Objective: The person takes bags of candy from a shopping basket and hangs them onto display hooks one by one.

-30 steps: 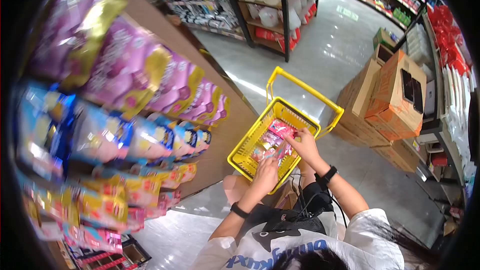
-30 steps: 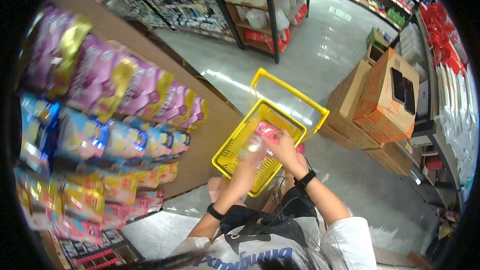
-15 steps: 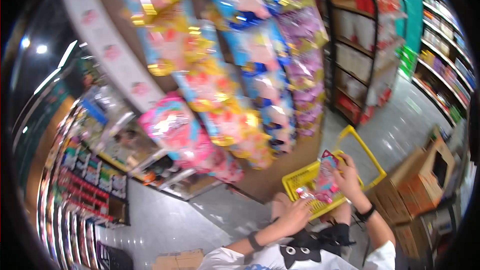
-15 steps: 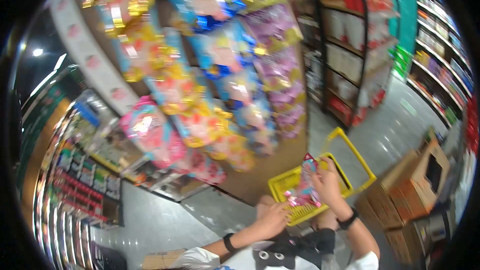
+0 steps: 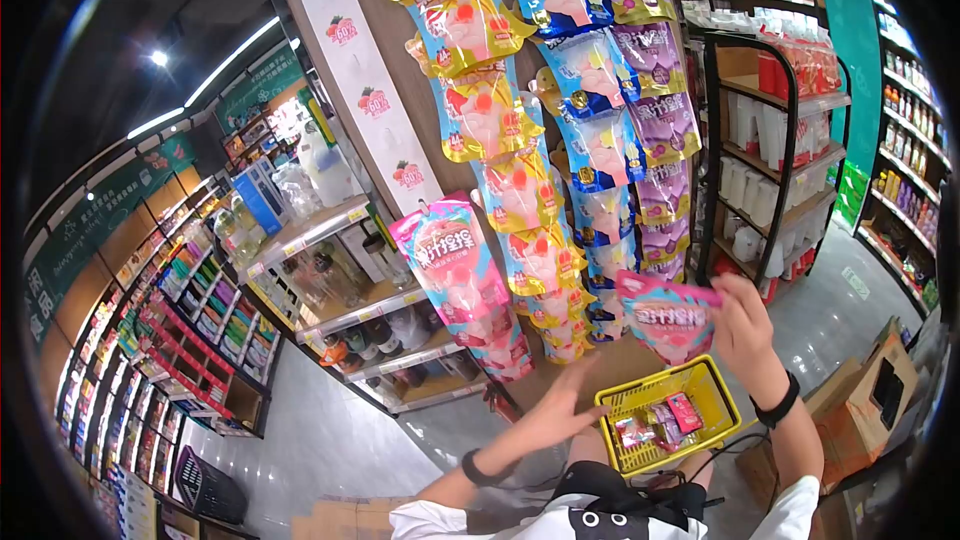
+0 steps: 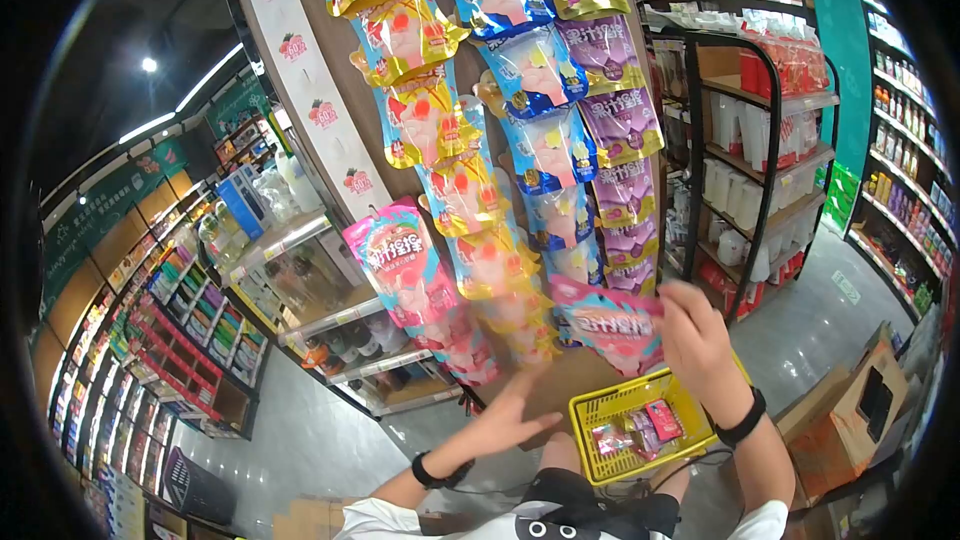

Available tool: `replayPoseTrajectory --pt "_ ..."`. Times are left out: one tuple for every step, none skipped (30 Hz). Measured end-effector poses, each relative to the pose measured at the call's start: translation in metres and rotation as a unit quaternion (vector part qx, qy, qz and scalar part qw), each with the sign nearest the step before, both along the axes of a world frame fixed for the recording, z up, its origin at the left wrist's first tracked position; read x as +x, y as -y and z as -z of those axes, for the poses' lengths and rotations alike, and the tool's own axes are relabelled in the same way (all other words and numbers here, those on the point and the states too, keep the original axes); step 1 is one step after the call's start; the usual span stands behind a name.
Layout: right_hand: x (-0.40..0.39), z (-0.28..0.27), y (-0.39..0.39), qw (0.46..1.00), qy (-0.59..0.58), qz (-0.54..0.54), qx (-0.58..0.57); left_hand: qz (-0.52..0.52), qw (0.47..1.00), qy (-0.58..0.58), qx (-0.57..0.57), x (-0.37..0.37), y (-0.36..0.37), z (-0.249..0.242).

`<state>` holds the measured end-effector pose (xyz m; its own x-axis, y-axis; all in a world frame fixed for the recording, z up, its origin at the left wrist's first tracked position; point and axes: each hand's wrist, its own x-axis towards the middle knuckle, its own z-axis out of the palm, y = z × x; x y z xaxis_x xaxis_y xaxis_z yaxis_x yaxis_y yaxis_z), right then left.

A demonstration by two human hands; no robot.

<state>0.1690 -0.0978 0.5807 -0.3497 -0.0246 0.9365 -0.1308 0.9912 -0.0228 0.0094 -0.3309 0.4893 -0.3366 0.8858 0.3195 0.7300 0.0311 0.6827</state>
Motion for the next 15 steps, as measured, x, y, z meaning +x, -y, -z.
replayPoseTrajectory --pt "-0.005 -0.018 0.006 0.998 0.004 -0.049 -0.049 0.002 0.999 0.05 -0.006 0.001 0.001 -0.014" --pt "-0.012 -0.03 0.011 0.996 0.015 -0.061 -0.069 0.004 0.999 0.045 0.004 -0.001 0.002 -0.023" --pt "-0.018 -0.041 0.016 0.993 0.025 -0.073 -0.087 0.006 0.996 0.083 0.018 -0.005 0.0 -0.026" --pt "-0.023 -0.052 0.022 0.992 0.035 -0.085 -0.088 0.01 0.996 0.086 0.033 -0.009 -0.001 -0.034" --pt "-0.028 -0.062 0.029 0.99 0.047 -0.099 -0.087 0.012 0.994 0.091 0.052 -0.013 -0.002 -0.043" --pt "-0.033 -0.069 0.037 0.988 0.052 -0.107 -0.101 0.012 0.996 0.058 0.067 -0.017 0.0 -0.053" --pt "-0.038 -0.076 0.045 0.985 0.06 -0.118 -0.112 0.008 0.996 0.027 0.084 -0.018 0.0 -0.064" --pt "-0.044 -0.082 0.053 0.981 0.069 -0.132 -0.122 0.027 0.983 0.108 0.144 -0.016 -0.002 -0.078" --pt "-0.05 -0.086 0.06 0.982 0.061 -0.139 -0.116 0.035 0.98 0.126 0.147 -0.017 -0.001 -0.09" --pt "-0.059 -0.088 0.067 0.982 0.05 -0.148 -0.11 0.043 0.978 0.142 0.15 -0.02 0.003 -0.101" --pt "-0.067 -0.091 0.073 0.981 0.039 -0.158 -0.104 0.051 0.975 0.155 0.153 -0.022 0.007 -0.108" --pt "-0.076 -0.093 0.079 0.983 0.026 -0.161 -0.09 0.028 0.966 0.16 0.202 -0.022 0.009 -0.111" --pt "-0.087 -0.094 0.082 0.976 0.045 -0.17 -0.129 0.017 0.959 0.175 0.223 -0.025 0.011 -0.112" --pt "-0.097 -0.094 0.085 0.968 0.065 -0.176 -0.168 0.006 0.951 0.19 0.242 -0.03 0.013 -0.113" --pt "-0.105 -0.095 0.089 0.958 0.085 -0.18 -0.208 -0.003 0.943 0.206 0.26 -0.034 0.015 -0.113"
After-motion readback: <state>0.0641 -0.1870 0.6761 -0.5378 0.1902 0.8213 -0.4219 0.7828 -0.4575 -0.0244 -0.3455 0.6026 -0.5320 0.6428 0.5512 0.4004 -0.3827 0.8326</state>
